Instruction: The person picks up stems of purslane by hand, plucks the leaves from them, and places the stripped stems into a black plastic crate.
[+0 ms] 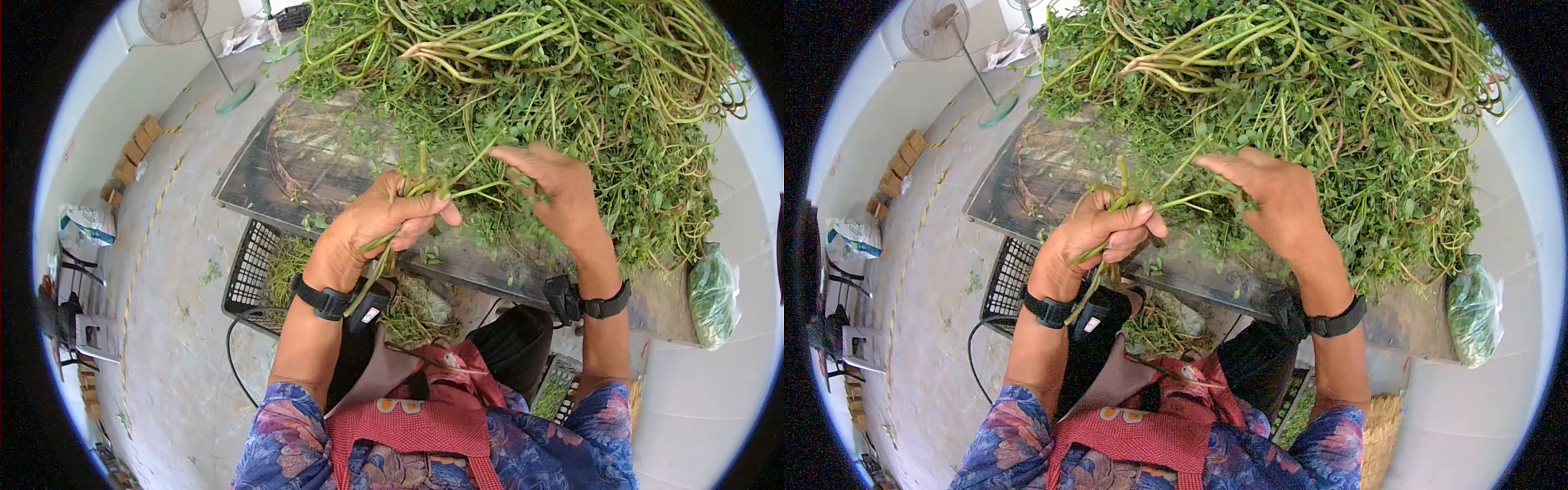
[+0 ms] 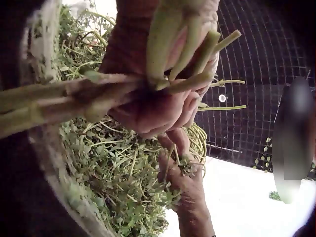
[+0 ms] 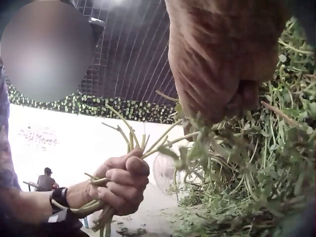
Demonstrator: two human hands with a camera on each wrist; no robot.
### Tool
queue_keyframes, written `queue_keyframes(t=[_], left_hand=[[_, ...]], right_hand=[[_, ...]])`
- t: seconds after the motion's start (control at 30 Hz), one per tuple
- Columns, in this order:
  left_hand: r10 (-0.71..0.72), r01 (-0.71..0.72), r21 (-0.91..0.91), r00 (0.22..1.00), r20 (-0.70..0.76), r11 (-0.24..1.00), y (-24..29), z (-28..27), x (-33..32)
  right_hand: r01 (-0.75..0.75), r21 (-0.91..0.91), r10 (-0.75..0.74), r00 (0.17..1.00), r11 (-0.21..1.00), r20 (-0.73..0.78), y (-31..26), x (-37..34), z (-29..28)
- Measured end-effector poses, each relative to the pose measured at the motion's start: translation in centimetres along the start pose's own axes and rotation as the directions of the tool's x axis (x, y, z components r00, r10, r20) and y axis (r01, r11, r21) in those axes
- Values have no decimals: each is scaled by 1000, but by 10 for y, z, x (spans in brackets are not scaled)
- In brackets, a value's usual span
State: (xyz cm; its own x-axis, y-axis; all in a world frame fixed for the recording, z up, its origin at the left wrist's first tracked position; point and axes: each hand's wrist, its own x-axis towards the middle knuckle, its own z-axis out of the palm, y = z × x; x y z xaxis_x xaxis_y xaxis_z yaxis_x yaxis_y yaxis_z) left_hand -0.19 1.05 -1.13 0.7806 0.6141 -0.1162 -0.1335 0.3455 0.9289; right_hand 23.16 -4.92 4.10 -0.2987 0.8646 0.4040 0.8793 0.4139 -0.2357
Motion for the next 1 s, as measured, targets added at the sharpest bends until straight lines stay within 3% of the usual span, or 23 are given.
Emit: queue_keyframes(t=[0.03, 0.07, 0.27, 0.33, 0.37, 0.4, 0.43, 0.47, 0.53, 0.57, 0.6, 0.67, 0.73, 0.8, 0.83, 0.87, 0.93, 0.97, 1.0], left_hand=[[-2, 2, 1, 1000, 2, 1000, 1, 0, 0], [4, -4, -28, 1000, 4, 1000, 1, 0, -1], [17, -18, -31, 999, -34, 999, 0, -1, 1], [0, -1, -17, 999, -50, 1000, 3, 2, -1], [11, -11, -6, 999, -50, 1000, 4, 3, -4], [24, -24, 7, 998, -51, 1000, 5, 3, -5], [26, -25, 6, 998, -53, 1000, 5, 2, -5], [18, -17, 5, 999, -46, 1000, 3, 1, -5], [4, -4, 5, 1000, -31, 1000, 0, 0, -2], [-7, 7, 40, 1000, -3, 999, -1, 0, -1], [-17, 15, 77, 1000, 20, 997, -2, -1, 0], [-22, 20, 62, 999, 33, 998, -3, -1, 0], [-27, 25, 47, 998, 48, 999, -4, -1, -1], [-33, 30, 46, 998, 58, 998, -3, -1, -1], [-32, 29, 47, 998, 59, 998, -2, 0, -1], [-31, 28, 42, 998, 54, 999, -1, 1, -1], [-32, 31, 34, 998, 48, 999, 0, 1, -3], [-22, 20, 32, 999, 42, 999, 0, 0, -3], [-12, 10, 30, 999, 37, 1000, 0, -1, -3]], right_hand=[[99, 19, -98, 993, 995, -59, 1, 0, 4], [98, 19, -97, 994, 995, -59, 3, -1, 7], [-15, -93, 7, 997, 996, -79, 18, -10, 21], [-26, -20, 14, 887, 999, -461, 44, -9, 34], [-247, 474, 441, 823, 845, -357, 56, -10, 23], [-388, 817, 733, 677, 426, -61, 49, -3, 4], [-205, 948, 900, 412, 245, -143, 33, 4, 3], [-206, 947, 900, 413, 245, -143, 32, 1, -1], [-230, 929, 631, 776, 290, -5, 34, -6, -6], [-268, 911, 562, 826, 315, 49, 33, -7, -4], [-267, 911, 563, 825, 315, 47, 31, -6, -2], [-212, 846, 446, 894, 489, -33, 18, -2, 4], [-244, 823, 443, 897, 513, -10, 9, 0, 2], [-132, 687, 242, 968, 715, -66, 8, 5, 5], [-25, 646, 183, 967, 763, -180, 7, 8, 9], [-24, 646, 183, 967, 763, -180, 12, 8, 12], [-136, 422, 198, 974, 896, -107, 27, 4, 14], [-139, 422, 200, 974, 896, -103, 34, 4, 13], [-33, 235, 92, 966, 971, -241, 42, 5, 12]])
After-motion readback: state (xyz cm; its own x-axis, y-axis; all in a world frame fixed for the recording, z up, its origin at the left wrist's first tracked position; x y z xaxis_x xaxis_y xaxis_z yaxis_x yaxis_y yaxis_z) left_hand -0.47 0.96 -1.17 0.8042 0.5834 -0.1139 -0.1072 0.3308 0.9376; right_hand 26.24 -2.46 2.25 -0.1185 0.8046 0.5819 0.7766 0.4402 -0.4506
